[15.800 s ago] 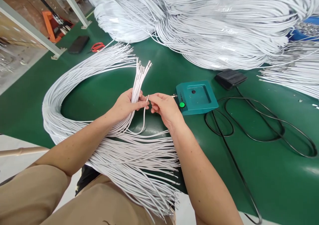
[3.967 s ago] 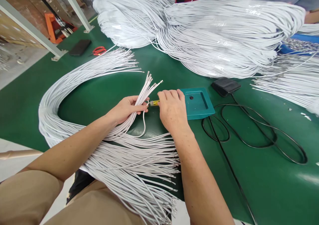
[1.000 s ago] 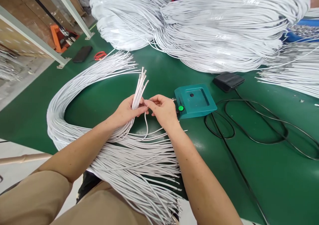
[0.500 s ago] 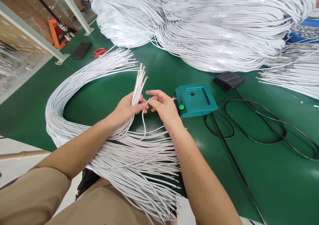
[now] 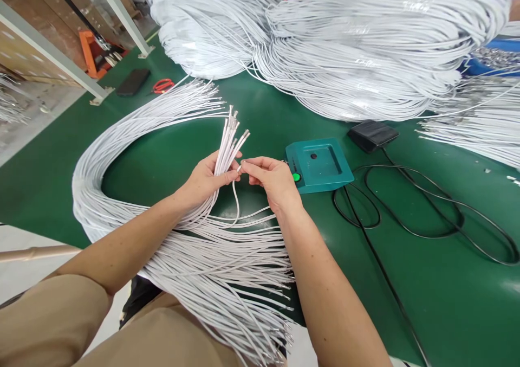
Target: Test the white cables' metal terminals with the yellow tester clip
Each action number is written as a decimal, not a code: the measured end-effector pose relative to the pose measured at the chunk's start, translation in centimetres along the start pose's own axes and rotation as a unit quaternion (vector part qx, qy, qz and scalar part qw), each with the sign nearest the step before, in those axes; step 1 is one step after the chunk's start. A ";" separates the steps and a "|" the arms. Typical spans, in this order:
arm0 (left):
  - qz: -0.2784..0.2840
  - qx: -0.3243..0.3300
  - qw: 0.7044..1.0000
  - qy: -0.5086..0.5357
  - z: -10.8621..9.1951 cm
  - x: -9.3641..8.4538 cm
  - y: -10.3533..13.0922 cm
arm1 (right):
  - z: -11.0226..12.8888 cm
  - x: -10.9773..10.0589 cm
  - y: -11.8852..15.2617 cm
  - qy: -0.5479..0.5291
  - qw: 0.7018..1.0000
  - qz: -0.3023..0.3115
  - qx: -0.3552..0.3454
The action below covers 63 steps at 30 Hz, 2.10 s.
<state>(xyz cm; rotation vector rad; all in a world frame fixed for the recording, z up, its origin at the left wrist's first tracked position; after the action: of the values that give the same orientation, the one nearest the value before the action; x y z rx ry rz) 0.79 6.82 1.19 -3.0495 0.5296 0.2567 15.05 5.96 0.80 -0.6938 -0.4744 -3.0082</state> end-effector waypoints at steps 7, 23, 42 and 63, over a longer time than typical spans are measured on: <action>0.050 -0.054 0.997 0.027 0.4 0.7 0.2 | 0.0 0.4 0.2 0.057 0.998 -0.013 -0.022; 0.008 -0.144 0.986 0.088 2.0 0.0 -0.4 | 3.2 2.6 2.2 0.607 0.696 0.045 -0.380; -0.025 -0.144 0.984 -0.102 3.6 0.0 -1.3 | 3.3 0.8 0.2 0.719 0.608 -0.004 -0.336; -0.009 -0.117 0.993 -0.018 2.9 -0.8 -1.1 | 4.6 1.6 2.6 0.590 0.709 0.016 -0.386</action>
<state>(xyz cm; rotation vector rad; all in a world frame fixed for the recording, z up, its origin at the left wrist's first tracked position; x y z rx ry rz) -0.07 8.27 -1.51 -3.2666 0.5021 0.4008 15.78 4.91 6.21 1.2500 0.8438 -2.6966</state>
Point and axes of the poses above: each hand's wrist, its own y-axis away from the middle knuckle, its own x-axis out of the palm, z = x × y, the point moved 7 cm from there along -y, towards the middle knuckle, and after that the axes turned 12 degrees about -y, right-handed, at the moved point
